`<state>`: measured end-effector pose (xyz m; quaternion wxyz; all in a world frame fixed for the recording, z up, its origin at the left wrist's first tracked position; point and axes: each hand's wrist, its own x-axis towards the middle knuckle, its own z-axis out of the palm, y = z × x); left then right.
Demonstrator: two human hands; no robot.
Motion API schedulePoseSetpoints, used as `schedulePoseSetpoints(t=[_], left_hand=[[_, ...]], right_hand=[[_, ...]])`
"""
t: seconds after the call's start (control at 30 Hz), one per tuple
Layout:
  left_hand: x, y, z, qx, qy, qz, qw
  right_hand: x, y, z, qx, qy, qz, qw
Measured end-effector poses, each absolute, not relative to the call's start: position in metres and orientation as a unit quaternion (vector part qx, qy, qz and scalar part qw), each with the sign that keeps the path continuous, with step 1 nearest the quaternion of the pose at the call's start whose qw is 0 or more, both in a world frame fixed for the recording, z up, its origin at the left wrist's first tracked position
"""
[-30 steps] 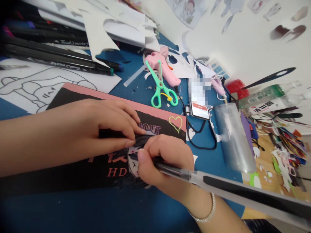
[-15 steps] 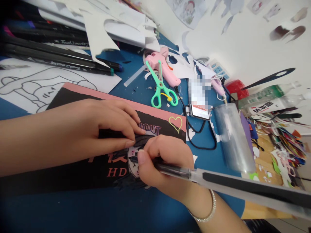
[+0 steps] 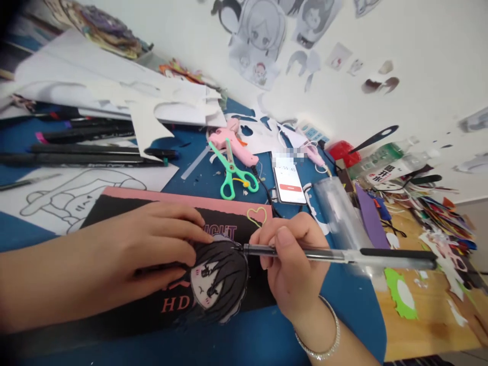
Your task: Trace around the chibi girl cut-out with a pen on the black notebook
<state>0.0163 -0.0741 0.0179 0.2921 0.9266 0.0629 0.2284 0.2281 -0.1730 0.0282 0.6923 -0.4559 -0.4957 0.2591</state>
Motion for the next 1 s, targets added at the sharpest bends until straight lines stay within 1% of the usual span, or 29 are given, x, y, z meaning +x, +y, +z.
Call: schedulePoseSetpoints(t=[0.13, 0.27, 0.33, 0.47, 0.73, 0.83, 1.0], left_hand=[[0.014, -0.077, 0.022, 0.936, 0.06, 0.206, 0.278], [0.012, -0.079, 0.013, 0.938, 0.089, 0.203, 0.266], [0.011, -0.078, 0.007, 0.943, 0.097, 0.165, 0.272], [0.012, -0.075, 0.003, 0.919, 0.124, 0.089, 0.365], [0.013, -0.089, 0.006, 0.808, 0.216, 0.132, 0.532], [0.014, -0.087, -0.003, 0.747, 0.261, 0.211, 0.574], [0.016, -0.064, -0.02, 0.692, 0.315, 0.286, 0.584]], right_hand=[[0.235, -0.168, 0.029, -0.467, -0.457, 0.263, 0.709], [0.24, -0.163, 0.031, -0.489, -0.439, 0.257, 0.709], [0.241, -0.161, 0.033, -0.497, -0.442, 0.249, 0.704], [0.241, -0.158, 0.034, -0.497, -0.439, 0.239, 0.71], [0.248, -0.156, 0.025, -0.496, -0.437, 0.208, 0.721], [0.253, -0.155, 0.021, -0.505, -0.479, 0.219, 0.684], [0.254, -0.15, 0.007, -0.576, -0.51, 0.303, 0.562]])
